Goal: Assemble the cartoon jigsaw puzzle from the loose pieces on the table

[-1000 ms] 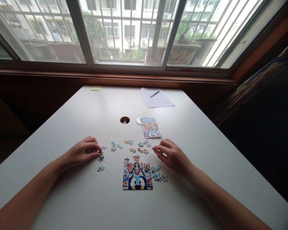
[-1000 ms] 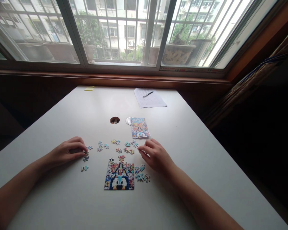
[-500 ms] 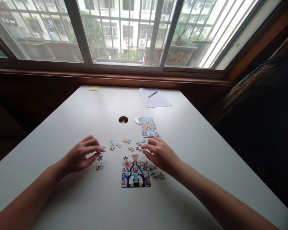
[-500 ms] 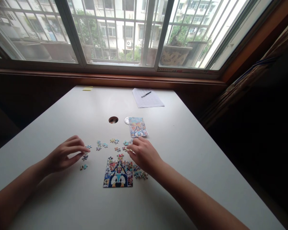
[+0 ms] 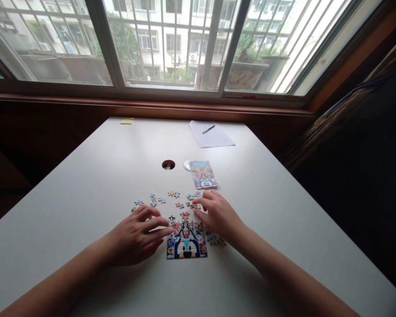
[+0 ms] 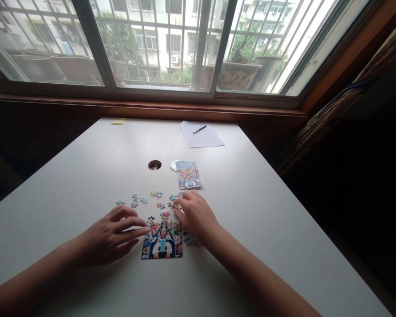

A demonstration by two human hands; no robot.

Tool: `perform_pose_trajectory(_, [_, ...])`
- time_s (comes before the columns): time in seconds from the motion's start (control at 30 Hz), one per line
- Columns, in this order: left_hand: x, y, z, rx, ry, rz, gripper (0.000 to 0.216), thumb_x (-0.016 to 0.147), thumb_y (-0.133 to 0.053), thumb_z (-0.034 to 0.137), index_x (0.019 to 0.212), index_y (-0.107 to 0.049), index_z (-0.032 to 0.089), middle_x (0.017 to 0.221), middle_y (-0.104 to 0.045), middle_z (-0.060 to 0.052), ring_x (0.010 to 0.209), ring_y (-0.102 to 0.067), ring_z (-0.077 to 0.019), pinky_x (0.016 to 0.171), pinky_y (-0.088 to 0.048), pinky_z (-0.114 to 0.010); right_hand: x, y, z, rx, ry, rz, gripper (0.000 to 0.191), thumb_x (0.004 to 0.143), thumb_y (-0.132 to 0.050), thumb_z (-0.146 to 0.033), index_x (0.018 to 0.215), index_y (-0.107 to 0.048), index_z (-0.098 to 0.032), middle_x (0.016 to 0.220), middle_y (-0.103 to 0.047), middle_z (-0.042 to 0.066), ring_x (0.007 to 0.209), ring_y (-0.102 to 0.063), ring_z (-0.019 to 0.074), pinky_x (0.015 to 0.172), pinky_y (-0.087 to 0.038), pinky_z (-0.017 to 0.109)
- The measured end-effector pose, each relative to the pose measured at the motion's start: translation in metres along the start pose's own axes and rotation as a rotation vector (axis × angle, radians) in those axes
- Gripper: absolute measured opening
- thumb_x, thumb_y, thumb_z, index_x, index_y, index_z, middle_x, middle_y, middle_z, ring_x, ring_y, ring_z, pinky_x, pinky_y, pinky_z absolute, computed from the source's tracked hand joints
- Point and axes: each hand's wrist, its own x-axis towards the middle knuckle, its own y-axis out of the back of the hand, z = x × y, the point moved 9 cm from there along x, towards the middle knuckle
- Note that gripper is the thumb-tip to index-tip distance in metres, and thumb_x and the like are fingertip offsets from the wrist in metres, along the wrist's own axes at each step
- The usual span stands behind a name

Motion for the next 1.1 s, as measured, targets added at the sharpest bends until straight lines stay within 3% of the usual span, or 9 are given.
perform_pose_trajectory(0.23, [-0.002,-0.009,-0.003,0.003,-0.051,-0.024,0.043,0.093,-0.063,0.021,0.135,-0.057,0.027,0.124,-0.067,-0.003,0.111,-0.052,-0.0245,0.097,-0.041,-0.04,0.0,-0.006,-0.002,0.017,0.014,-0.022,0.019,0.091,-0.067,-0.022,0.108,-0.074,-0.025,0.095,-0.067,0.006,0.095,-0.058,0.0226,0.085,-0.049,0.036])
perform_pose_trajectory(0.47, [-0.003,-0.012,-0.003,0.027,-0.086,-0.021,0.044,0.094,-0.062,0.018,0.136,-0.056,0.027,0.123,-0.068,-0.002,0.112,-0.052,-0.0243,0.097,-0.04,-0.04,0.003,-0.005,-0.009,-0.064,-0.001,-0.017,0.013,0.093,-0.066,-0.032,0.098,-0.074,-0.023,0.093,-0.067,0.005,0.092,-0.058,0.0235,0.083,-0.048,0.037])
perform_pose_trajectory(0.83, [-0.003,-0.012,-0.001,0.04,-0.11,-0.018,0.043,0.093,-0.062,0.018,0.136,-0.057,0.024,0.123,-0.068,-0.005,0.112,-0.052,-0.025,0.097,-0.04,-0.041,0.003,-0.011,0.005,0.037,-0.082,-0.023,0.008,0.094,-0.064,-0.022,0.091,-0.072,-0.023,0.095,-0.067,0.003,0.094,-0.059,0.0211,0.088,-0.046,0.035])
perform_pose_trajectory(1.1, [-0.004,-0.014,-0.002,0.037,-0.124,-0.027,0.044,0.093,-0.061,0.017,0.137,-0.056,0.024,0.125,-0.066,-0.004,0.113,-0.05,-0.025,0.097,-0.041,-0.04,0.001,-0.016,0.005,0.03,-0.054,-0.059,0.007,0.095,-0.061,-0.017,0.092,-0.067,-0.019,0.098,-0.063,0.007,0.098,-0.053,0.0234,0.089,-0.045,0.037])
